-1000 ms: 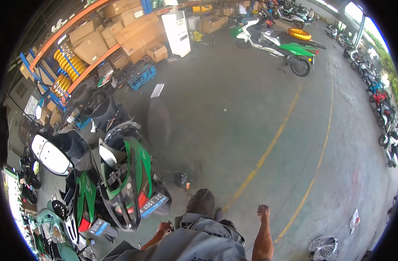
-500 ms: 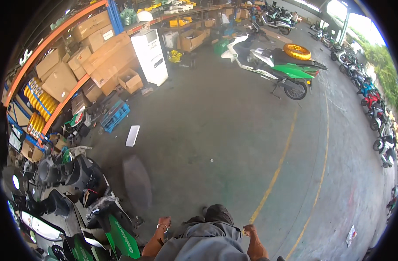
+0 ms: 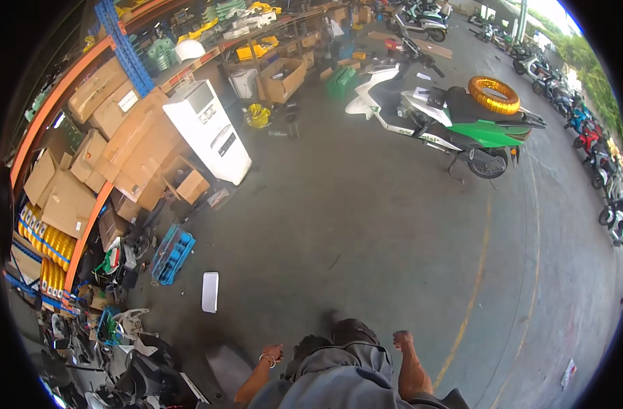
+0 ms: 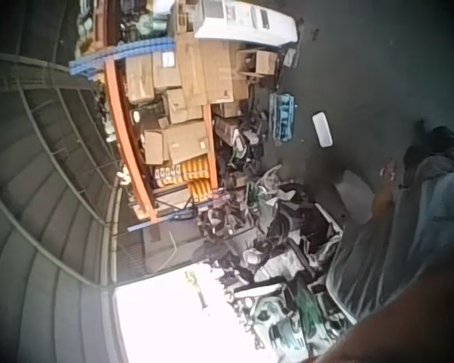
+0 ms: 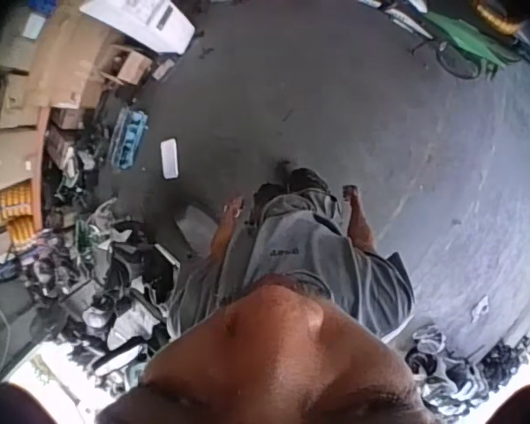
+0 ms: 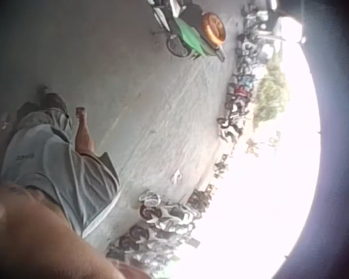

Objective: The person polishes the side panel of a scooter using a power tool, applies a substance from a can to the panel, and continues polishing. They then use tools to work on the battery compartment and organize tools in a toolbox.

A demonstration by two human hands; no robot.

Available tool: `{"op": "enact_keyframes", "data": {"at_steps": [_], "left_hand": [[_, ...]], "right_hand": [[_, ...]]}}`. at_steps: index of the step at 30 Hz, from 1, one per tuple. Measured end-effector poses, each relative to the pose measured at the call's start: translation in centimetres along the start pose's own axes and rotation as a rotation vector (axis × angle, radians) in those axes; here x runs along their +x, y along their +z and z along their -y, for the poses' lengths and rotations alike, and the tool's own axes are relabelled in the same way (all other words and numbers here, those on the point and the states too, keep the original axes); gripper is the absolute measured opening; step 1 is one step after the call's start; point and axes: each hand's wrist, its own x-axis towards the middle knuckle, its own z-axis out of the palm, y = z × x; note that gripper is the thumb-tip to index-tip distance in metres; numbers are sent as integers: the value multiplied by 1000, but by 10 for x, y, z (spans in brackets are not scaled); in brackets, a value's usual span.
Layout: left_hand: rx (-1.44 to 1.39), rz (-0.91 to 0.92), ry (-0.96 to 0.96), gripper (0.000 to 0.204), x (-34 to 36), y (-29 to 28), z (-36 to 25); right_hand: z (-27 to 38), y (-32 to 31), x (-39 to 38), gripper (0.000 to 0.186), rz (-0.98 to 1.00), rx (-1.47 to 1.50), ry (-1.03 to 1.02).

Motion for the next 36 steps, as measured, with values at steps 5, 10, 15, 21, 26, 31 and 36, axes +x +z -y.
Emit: {"op": "enact_keyframes", "data": {"at_steps": [5, 10, 15, 21, 26, 31, 36], "left_hand": [[674, -190, 656, 32, 66, -61, -42], [73, -164, -17, 31, 130, -98, -184], [11, -158, 2, 31, 242, -146, -396], [-271, -216, 46, 28, 365, -270, -697], [-146, -212, 345, 30, 482, -260, -985], [-200, -128, 195, 27, 557, -257, -1157], [113, 91, 44, 30, 592, -192, -1285]], "right_hand": [[326, 132, 55, 24, -444, -502, -505], [531, 214, 133, 22, -447, -446, -626], [595, 215, 251, 17, -412, -318, -224], [675, 321, 270, 9, -322, -257, 56], [758, 288, 341, 11, -504, -122, 241], [948, 301, 443, 12, -582, -42, 159], [1204, 253, 517, 14, -427, 3, -158]]}}
